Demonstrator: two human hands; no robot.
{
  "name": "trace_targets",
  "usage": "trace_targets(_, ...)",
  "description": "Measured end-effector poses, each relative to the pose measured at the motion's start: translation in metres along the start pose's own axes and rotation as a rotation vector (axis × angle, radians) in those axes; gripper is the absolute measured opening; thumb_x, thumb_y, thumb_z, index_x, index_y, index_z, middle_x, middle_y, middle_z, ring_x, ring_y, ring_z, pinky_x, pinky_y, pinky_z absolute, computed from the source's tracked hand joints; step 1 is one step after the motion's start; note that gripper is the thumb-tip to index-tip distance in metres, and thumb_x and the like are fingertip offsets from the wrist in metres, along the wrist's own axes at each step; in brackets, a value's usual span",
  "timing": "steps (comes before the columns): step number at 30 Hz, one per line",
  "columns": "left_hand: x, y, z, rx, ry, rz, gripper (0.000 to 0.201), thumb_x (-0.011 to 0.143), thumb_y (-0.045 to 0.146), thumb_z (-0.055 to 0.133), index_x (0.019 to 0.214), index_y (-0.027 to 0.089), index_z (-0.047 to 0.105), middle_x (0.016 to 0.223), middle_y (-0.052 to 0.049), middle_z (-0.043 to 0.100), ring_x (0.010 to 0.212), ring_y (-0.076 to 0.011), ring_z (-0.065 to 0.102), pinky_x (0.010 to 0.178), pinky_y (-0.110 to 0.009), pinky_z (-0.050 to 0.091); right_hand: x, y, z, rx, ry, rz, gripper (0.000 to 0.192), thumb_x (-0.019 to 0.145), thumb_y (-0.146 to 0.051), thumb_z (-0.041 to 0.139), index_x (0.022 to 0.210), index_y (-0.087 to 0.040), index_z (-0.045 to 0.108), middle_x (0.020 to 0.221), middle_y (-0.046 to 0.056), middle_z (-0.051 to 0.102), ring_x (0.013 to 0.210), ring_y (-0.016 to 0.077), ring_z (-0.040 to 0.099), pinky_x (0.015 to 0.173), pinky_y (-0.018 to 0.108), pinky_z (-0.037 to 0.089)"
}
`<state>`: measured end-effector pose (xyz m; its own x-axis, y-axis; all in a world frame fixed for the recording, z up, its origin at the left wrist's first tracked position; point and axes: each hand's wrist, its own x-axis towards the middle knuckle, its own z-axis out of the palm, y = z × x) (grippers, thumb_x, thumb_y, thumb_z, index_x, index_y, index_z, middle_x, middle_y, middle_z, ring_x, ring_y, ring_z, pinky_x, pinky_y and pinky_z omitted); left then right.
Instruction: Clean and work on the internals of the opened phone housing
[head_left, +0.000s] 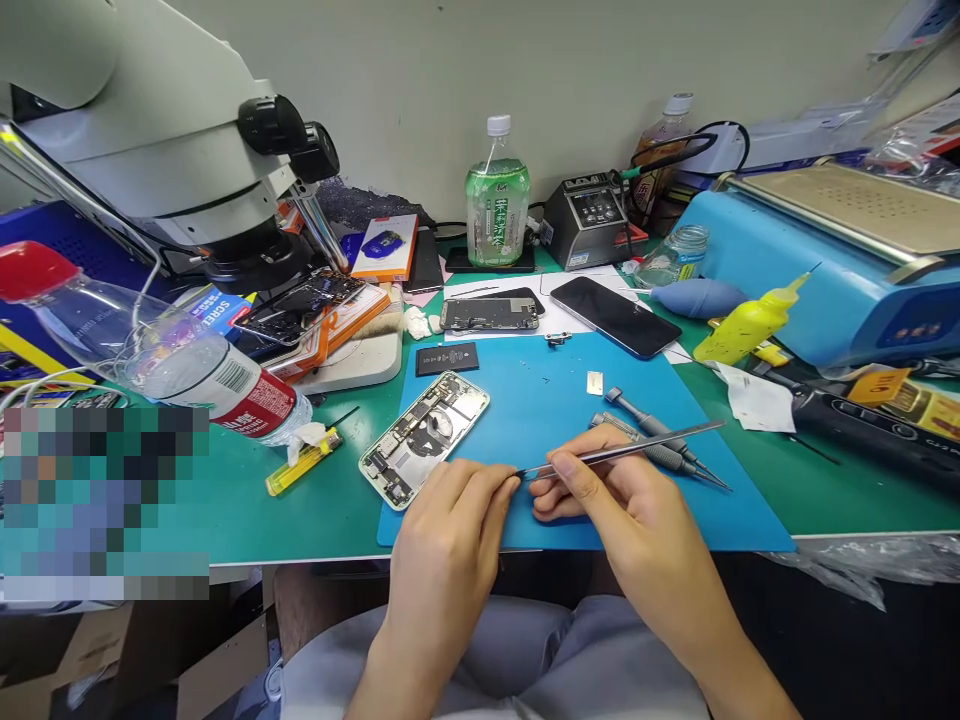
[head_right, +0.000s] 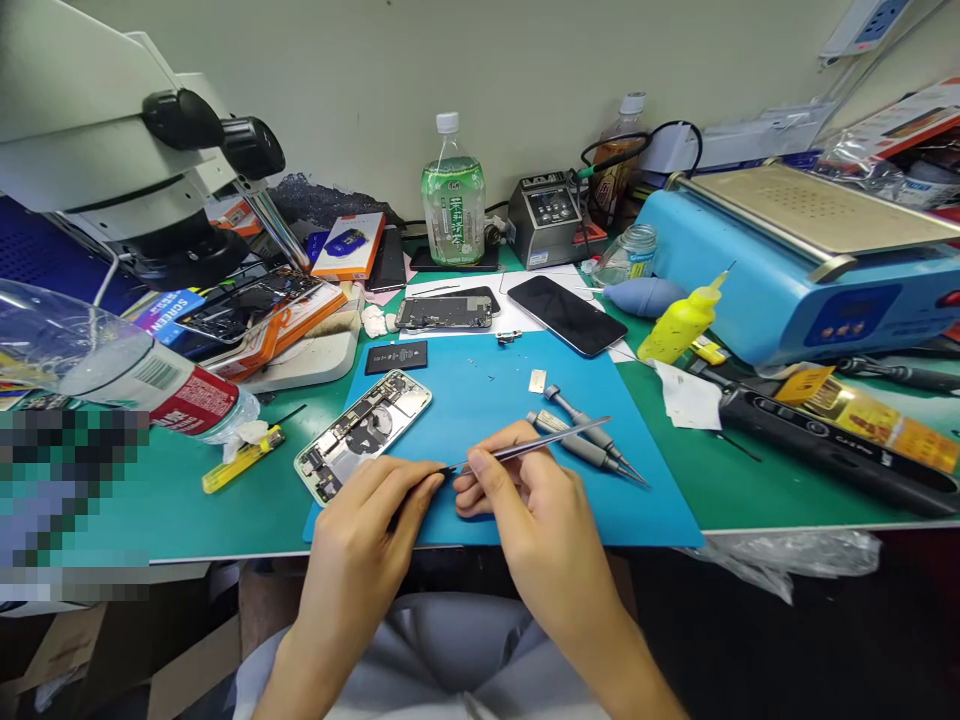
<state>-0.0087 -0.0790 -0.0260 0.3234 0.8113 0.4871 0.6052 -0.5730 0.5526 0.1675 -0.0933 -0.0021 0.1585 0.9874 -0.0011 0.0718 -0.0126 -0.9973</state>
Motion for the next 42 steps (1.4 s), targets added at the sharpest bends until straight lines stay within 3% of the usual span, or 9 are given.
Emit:
trace_targets(12, 0.0, 0.0, -0.001, -0.035, -0.007, 0.0, 0.018, 0.108, 0.012, 0.058, 0.117, 0.021, 0.071, 0.101, -0.003, 0.075, 0.092, -0.0189, 0.069, 0.086, -0.031, 0.053, 0.002, 0.001, 0.002, 0.199, -0.007, 0.084, 0.033, 0.097, -0.051, 0.074, 0.094, -0.019, 0.067, 0.082, 0.005, 0.077, 0.073, 0.0203, 0.079, 0.067, 0.032, 0.07)
trace_targets(18, 0.001, 0.0, -0.003, -0.048, -0.029, -0.019, 0.019, 0.108, 0.012, 0.057, 0.115, 0.02, 0.073, 0.102, -0.003, 0.075, 0.092, -0.0187, 0.07, 0.085, -0.031, 0.053, -0.004, 0.005, 0.0, 0.248, 0.112, 0.034, 0.033, 0.095, -0.052, 0.076, 0.096, -0.02, 0.07, 0.085, 0.004, 0.076, 0.074, 0.0205, 0.079, 0.069, 0.033, 0.07)
trace_targets(26, -0.001, -0.003, -0.002, -0.084, -0.005, -0.029, 0.019, 0.107, 0.013, 0.059, 0.116, 0.022, 0.073, 0.101, -0.003, 0.076, 0.091, -0.0183, 0.069, 0.085, -0.032, 0.054, -0.006, 0.003, 0.001, 0.081, 0.068, -0.015, 0.032, 0.097, -0.051, 0.074, 0.094, -0.019, 0.076, 0.086, 0.007, 0.078, 0.074, 0.0214, 0.079, 0.07, 0.031, 0.07)
trace_targets(42, 0.0, 0.0, -0.002, -0.05, -0.012, -0.026, 0.017, 0.108, 0.011, 0.057, 0.111, 0.02, 0.071, 0.1, -0.003, 0.074, 0.09, -0.0185, 0.067, 0.083, -0.032, 0.051, -0.01, 0.004, 0.001, -0.018, 0.055, -0.062, 0.024, 0.101, -0.045, 0.07, 0.091, -0.024, 0.074, 0.083, 0.001, 0.076, 0.072, 0.0163, 0.077, 0.07, 0.024, 0.065)
